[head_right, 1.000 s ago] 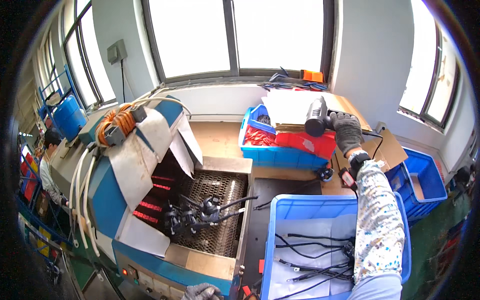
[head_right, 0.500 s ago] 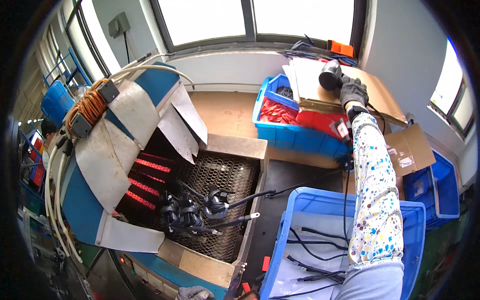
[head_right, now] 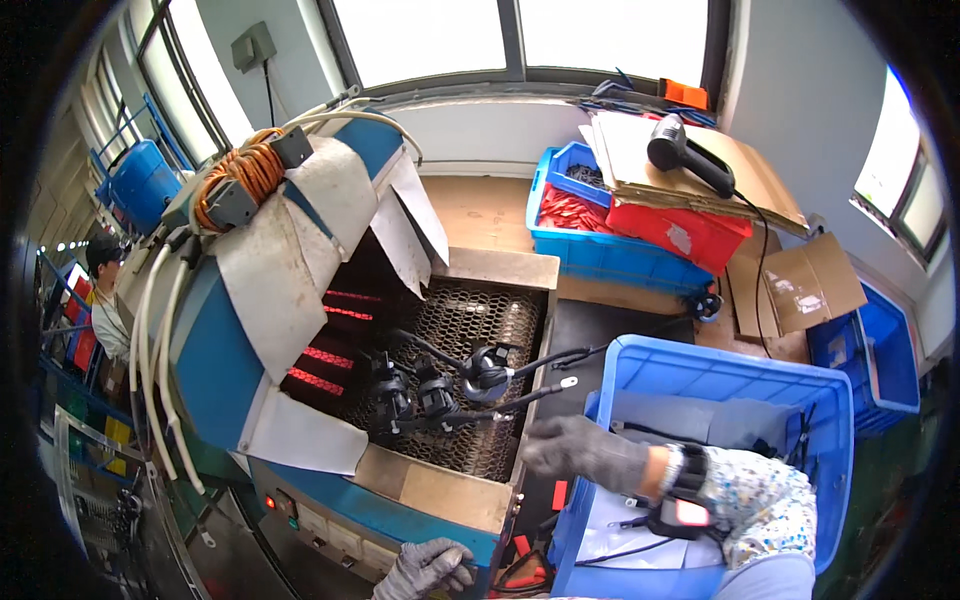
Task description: The recorder uses a heat gun to process or shrink wrap components of mechanical assemblies and organizes them in a bin.
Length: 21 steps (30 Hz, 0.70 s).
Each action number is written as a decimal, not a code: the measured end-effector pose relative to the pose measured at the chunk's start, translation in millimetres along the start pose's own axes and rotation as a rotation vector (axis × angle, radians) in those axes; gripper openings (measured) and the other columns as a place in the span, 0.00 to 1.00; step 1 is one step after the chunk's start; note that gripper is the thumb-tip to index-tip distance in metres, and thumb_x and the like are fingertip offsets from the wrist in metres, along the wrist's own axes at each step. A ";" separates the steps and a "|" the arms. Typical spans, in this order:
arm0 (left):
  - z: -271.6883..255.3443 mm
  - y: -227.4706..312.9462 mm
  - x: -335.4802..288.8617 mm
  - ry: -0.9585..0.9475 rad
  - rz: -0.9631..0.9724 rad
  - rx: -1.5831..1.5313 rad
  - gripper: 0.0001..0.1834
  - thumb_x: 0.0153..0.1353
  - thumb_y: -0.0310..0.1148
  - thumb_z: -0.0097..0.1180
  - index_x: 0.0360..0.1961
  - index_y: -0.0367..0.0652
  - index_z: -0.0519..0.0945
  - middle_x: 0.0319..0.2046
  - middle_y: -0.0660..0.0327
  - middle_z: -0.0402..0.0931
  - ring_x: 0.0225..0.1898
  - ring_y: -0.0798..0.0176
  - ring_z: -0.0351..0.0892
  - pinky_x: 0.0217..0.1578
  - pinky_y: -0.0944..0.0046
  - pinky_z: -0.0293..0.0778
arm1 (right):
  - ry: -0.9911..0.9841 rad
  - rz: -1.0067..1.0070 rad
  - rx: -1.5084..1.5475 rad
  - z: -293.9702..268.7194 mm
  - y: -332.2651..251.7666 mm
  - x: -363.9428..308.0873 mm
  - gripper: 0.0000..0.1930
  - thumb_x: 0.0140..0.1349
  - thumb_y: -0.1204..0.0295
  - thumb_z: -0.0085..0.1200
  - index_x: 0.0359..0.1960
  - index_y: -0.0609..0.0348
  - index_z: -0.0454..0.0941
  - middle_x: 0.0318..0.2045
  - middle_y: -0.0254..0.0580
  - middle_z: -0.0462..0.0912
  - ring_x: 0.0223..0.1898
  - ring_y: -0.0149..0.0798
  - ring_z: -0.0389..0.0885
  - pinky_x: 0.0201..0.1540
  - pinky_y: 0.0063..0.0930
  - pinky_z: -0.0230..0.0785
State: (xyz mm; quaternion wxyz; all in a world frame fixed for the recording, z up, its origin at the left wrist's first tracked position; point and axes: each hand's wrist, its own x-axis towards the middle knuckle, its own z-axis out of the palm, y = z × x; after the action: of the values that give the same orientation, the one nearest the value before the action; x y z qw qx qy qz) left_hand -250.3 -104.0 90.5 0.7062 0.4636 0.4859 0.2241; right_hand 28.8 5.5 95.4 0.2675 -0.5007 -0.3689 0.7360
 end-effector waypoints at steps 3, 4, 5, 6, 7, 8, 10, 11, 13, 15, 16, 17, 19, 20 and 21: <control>-16.3 -20.4 5.5 -0.128 -0.114 0.031 0.12 0.64 0.35 0.46 0.43 0.39 0.74 0.30 0.58 0.78 0.29 0.68 0.77 0.29 0.70 0.73 | 0.136 -0.230 -0.233 29.9 -22.1 18.8 0.23 0.55 0.71 0.58 0.52 0.65 0.70 0.34 0.39 0.79 0.39 0.35 0.77 0.46 0.26 0.70; -16.2 -26.0 3.7 -0.120 -0.035 -0.020 0.12 0.65 0.36 0.45 0.41 0.38 0.75 0.27 0.60 0.78 0.25 0.72 0.76 0.26 0.73 0.73 | 0.145 -0.242 -0.227 25.5 -15.2 28.7 0.23 0.55 0.71 0.58 0.52 0.65 0.70 0.34 0.39 0.79 0.39 0.35 0.77 0.46 0.26 0.70; -13.3 -23.6 4.6 -0.132 -0.005 -0.188 0.13 0.64 0.38 0.47 0.40 0.39 0.76 0.29 0.60 0.78 0.27 0.70 0.76 0.30 0.72 0.73 | 0.047 -0.310 -0.164 10.0 -3.5 44.9 0.25 0.52 0.71 0.61 0.52 0.65 0.69 0.35 0.38 0.79 0.42 0.34 0.76 0.50 0.26 0.67; -16.4 -19.0 5.5 -0.139 -0.002 -0.176 0.13 0.64 0.38 0.47 0.40 0.39 0.76 0.29 0.60 0.78 0.27 0.70 0.76 0.30 0.72 0.73 | -0.064 -0.375 -0.101 -0.3 6.6 59.3 0.28 0.49 0.71 0.63 0.53 0.65 0.69 0.36 0.37 0.78 0.44 0.34 0.75 0.53 0.26 0.65; -21.4 -11.6 7.9 -0.054 0.179 -0.132 0.16 0.63 0.41 0.48 0.42 0.38 0.75 0.31 0.59 0.78 0.31 0.68 0.77 0.33 0.70 0.74 | -0.059 -0.383 -0.098 -4.5 11.8 66.4 0.28 0.49 0.71 0.63 0.53 0.65 0.69 0.36 0.37 0.78 0.44 0.34 0.75 0.53 0.26 0.65; -26.9 -4.0 10.9 0.030 0.360 -0.088 0.20 0.62 0.45 0.49 0.43 0.38 0.74 0.34 0.58 0.77 0.34 0.66 0.77 0.37 0.67 0.74 | -0.062 -0.406 -0.205 -7.6 15.7 71.3 0.32 0.48 0.71 0.63 0.56 0.60 0.66 0.44 0.40 0.73 0.48 0.35 0.70 0.53 0.27 0.63; -41.0 9.7 18.6 0.193 0.540 -0.109 0.25 0.64 0.46 0.46 0.54 0.38 0.68 0.48 0.56 0.72 0.50 0.64 0.71 0.51 0.64 0.67 | -0.069 -0.429 -0.319 0.6 18.7 73.0 0.36 0.47 0.72 0.63 0.60 0.55 0.62 0.51 0.42 0.67 0.52 0.36 0.65 0.54 0.29 0.62; -42.0 24.2 24.6 0.229 0.652 -0.156 0.28 0.63 0.46 0.47 0.57 0.37 0.63 0.53 0.56 0.66 0.55 0.63 0.65 0.54 0.63 0.64 | 0.034 -0.615 -0.149 14.7 22.6 72.9 0.37 0.46 0.74 0.63 0.60 0.53 0.61 0.52 0.41 0.66 0.53 0.36 0.64 0.54 0.29 0.61; -49.0 32.3 37.9 0.260 0.763 -0.206 0.32 0.62 0.46 0.49 0.60 0.37 0.58 0.59 0.55 0.59 0.59 0.61 0.60 0.58 0.62 0.60 | 0.041 -0.833 0.164 43.2 11.6 57.5 0.34 0.47 0.76 0.62 0.58 0.52 0.61 0.53 0.39 0.65 0.53 0.34 0.63 0.56 0.29 0.61; -71.4 19.6 70.9 0.341 0.706 -0.184 0.36 0.64 0.49 0.44 0.64 0.36 0.50 0.61 0.55 0.53 0.61 0.62 0.54 0.61 0.66 0.54 | 0.052 -0.861 0.203 49.2 21.8 68.0 0.30 0.48 0.76 0.62 0.53 0.52 0.63 0.51 0.38 0.66 0.52 0.31 0.65 0.52 0.29 0.63; -76.7 12.2 83.1 0.336 0.707 -0.180 0.36 0.64 0.49 0.44 0.64 0.36 0.50 0.61 0.55 0.53 0.61 0.62 0.54 0.61 0.66 0.54 | 0.059 -0.881 0.248 58.6 18.2 70.6 0.25 0.48 0.76 0.63 0.48 0.53 0.65 0.50 0.37 0.66 0.50 0.29 0.66 0.49 0.30 0.66; -78.5 2.4 94.5 0.337 0.704 0.092 0.34 0.64 0.47 0.43 0.63 0.35 0.51 0.61 0.55 0.54 0.61 0.62 0.55 0.61 0.64 0.54 | 0.136 -0.926 0.326 70.7 16.8 68.1 0.14 0.53 0.74 0.60 0.40 0.54 0.69 0.44 0.36 0.70 0.43 0.27 0.70 0.45 0.26 0.68; -85.0 -13.7 122.5 0.374 0.676 0.316 0.31 0.63 0.40 0.47 0.62 0.35 0.53 0.59 0.53 0.57 0.60 0.63 0.58 0.60 0.63 0.57 | 0.230 -0.852 0.326 87.3 14.2 68.7 0.09 0.56 0.72 0.57 0.36 0.54 0.70 0.39 0.34 0.73 0.39 0.27 0.71 0.42 0.24 0.68; -85.0 -19.5 125.5 0.369 0.674 0.321 0.31 0.63 0.40 0.47 0.62 0.35 0.53 0.59 0.53 0.57 0.60 0.63 0.58 0.60 0.63 0.57 | 0.322 -0.773 0.323 94.4 13.5 69.8 0.06 0.59 0.69 0.55 0.33 0.55 0.72 0.33 0.32 0.75 0.35 0.26 0.72 0.39 0.22 0.68; -68.6 -2.5 120.4 0.203 0.604 -0.220 0.32 0.62 0.38 0.49 0.62 0.36 0.53 0.57 0.53 0.58 0.59 0.62 0.59 0.59 0.62 0.59 | 0.383 -0.841 0.355 97.0 12.6 70.9 0.11 0.62 0.63 0.52 0.26 0.55 0.72 0.22 0.28 0.74 0.26 0.25 0.72 0.32 0.20 0.68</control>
State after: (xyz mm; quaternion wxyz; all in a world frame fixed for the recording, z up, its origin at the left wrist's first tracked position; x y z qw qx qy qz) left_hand -260.6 17.2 24.0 0.6014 0.4831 0.3674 0.5196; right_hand -87.3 25.6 68.8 0.6855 -0.3814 -0.3520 0.5106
